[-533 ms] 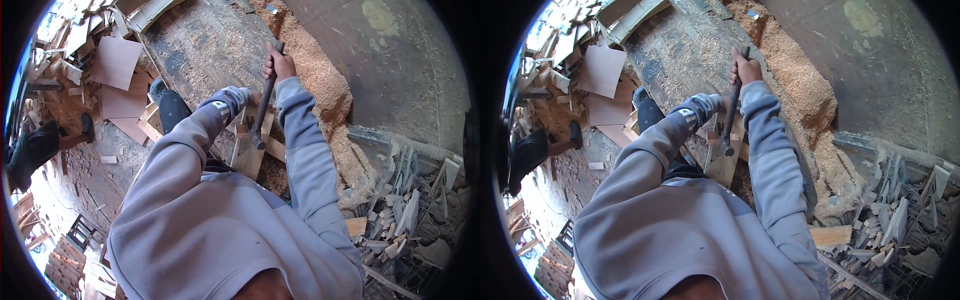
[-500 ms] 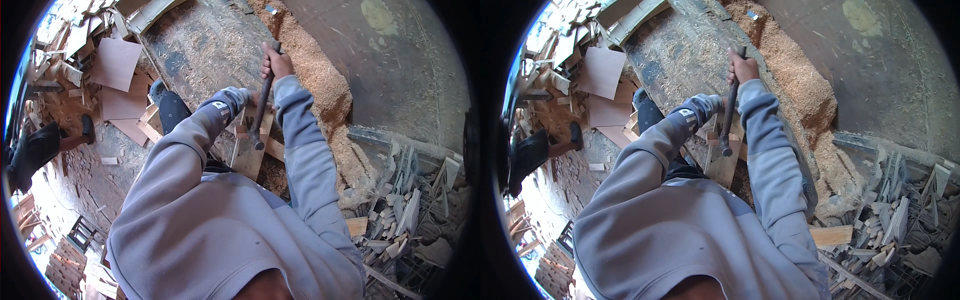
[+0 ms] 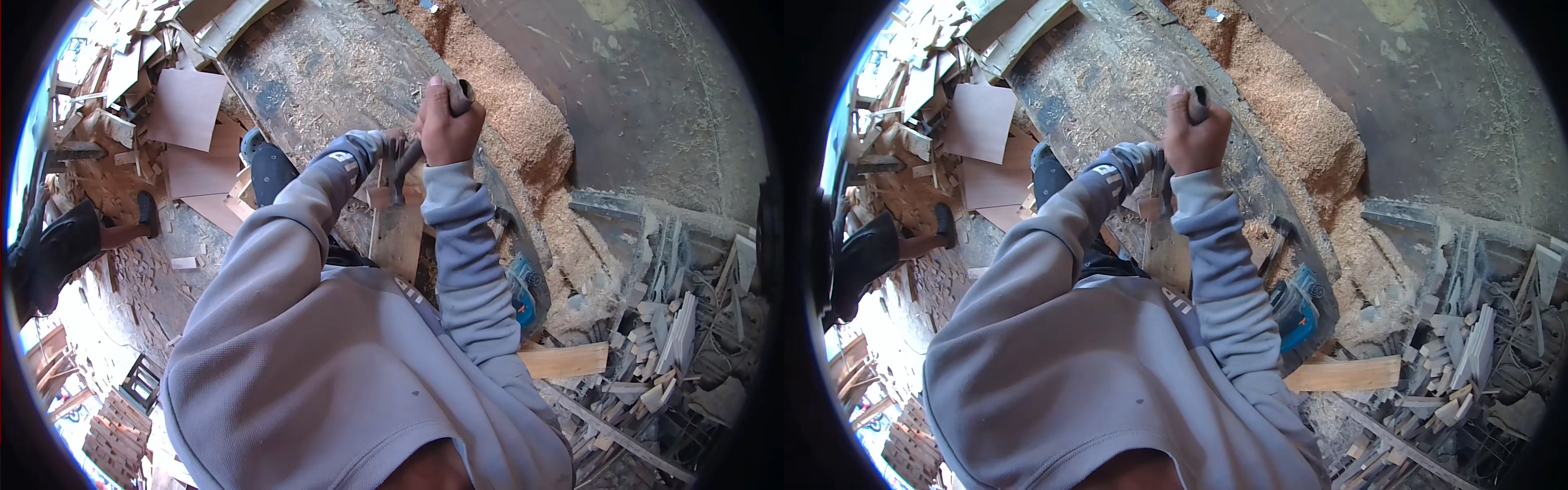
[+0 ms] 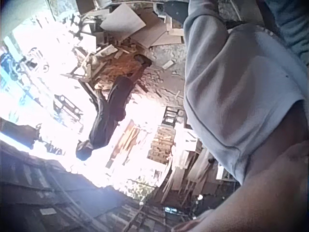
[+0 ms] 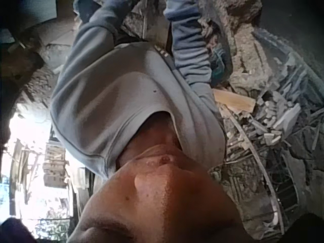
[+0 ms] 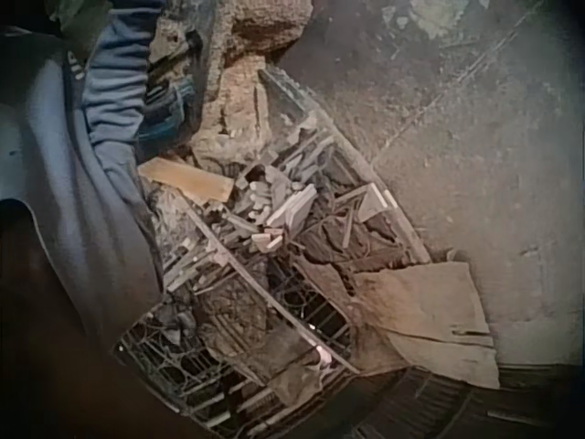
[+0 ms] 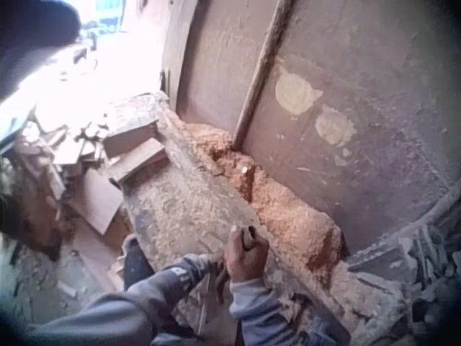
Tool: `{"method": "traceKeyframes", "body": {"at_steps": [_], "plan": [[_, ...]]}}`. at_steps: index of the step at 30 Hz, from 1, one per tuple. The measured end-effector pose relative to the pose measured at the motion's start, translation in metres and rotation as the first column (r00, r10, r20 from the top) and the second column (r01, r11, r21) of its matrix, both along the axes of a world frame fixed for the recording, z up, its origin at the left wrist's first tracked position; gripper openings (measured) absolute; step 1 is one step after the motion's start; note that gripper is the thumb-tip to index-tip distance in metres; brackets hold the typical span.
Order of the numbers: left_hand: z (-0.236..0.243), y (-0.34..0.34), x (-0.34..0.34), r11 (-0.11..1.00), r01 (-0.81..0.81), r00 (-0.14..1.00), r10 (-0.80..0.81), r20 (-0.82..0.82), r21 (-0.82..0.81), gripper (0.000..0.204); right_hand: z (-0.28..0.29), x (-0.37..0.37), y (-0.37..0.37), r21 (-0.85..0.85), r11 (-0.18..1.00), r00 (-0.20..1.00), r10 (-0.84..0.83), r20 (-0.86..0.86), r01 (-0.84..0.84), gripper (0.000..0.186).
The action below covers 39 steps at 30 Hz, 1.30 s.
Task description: Using a hammer and a pry tool to dismantle or assemble wooden components on a workbench in a workshop.
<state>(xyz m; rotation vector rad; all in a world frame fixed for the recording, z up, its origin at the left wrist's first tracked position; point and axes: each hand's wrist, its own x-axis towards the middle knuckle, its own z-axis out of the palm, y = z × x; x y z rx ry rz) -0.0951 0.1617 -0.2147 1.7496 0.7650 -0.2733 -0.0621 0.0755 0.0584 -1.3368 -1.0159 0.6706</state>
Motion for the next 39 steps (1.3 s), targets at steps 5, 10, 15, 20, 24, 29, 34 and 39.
{"method": "traceKeyframes", "body": {"at_steps": [5,10,15,20,24,29,34,39], "plan": [[0.005,-0.004,0.0,0.998,-0.066,0.998,0.066,-0.018,0.01,0.046,0.019,0.01,-0.005,-0.078,0.996,0.976,0.013,-0.215,-0.03,0.04],[0.037,-0.02,-0.019,0.833,-0.529,0.787,0.553,0.275,-0.162,0.047,0.041,0.032,-0.024,-0.06,0.998,0.939,-0.013,-0.343,-0.008,0.043],[0.093,-0.084,-0.104,0.785,-0.568,0.732,0.345,0.587,0.247,0.055,0.052,0.047,-0.035,-0.158,0.987,0.92,-0.043,-0.389,-0.02,0.041],[0.103,-0.147,-0.137,0.853,-0.257,0.932,0.095,0.349,0.455,0.05,0.033,0.041,-0.021,-0.276,0.955,0.902,-0.025,-0.431,-0.105,0.039],[0.093,-0.137,-0.127,0.84,-0.415,0.856,0.228,0.465,0.35,0.045,0.008,0.034,-0.002,-0.366,0.922,0.889,-0.059,-0.454,-0.126,0.036],[0.097,-0.134,-0.131,0.771,-0.362,0.905,0.156,0.396,0.524,0.045,-0.011,0.025,0.032,-0.453,0.88,0.917,-0.054,-0.395,-0.143,0.028],[0.088,-0.095,-0.133,0.945,-0.315,0.855,0.241,0.458,0.089,0.036,-0.02,0.018,0.062,-0.554,0.82,0.936,-0.067,-0.345,-0.145,0.028],[0.067,-0.016,-0.067,0.86,-0.504,0.75,0.483,0.453,-0.082,0.047,-0.022,0.013,0.068,-0.566,0.814,0.947,-0.067,-0.314,-0.13,0.023]]}}
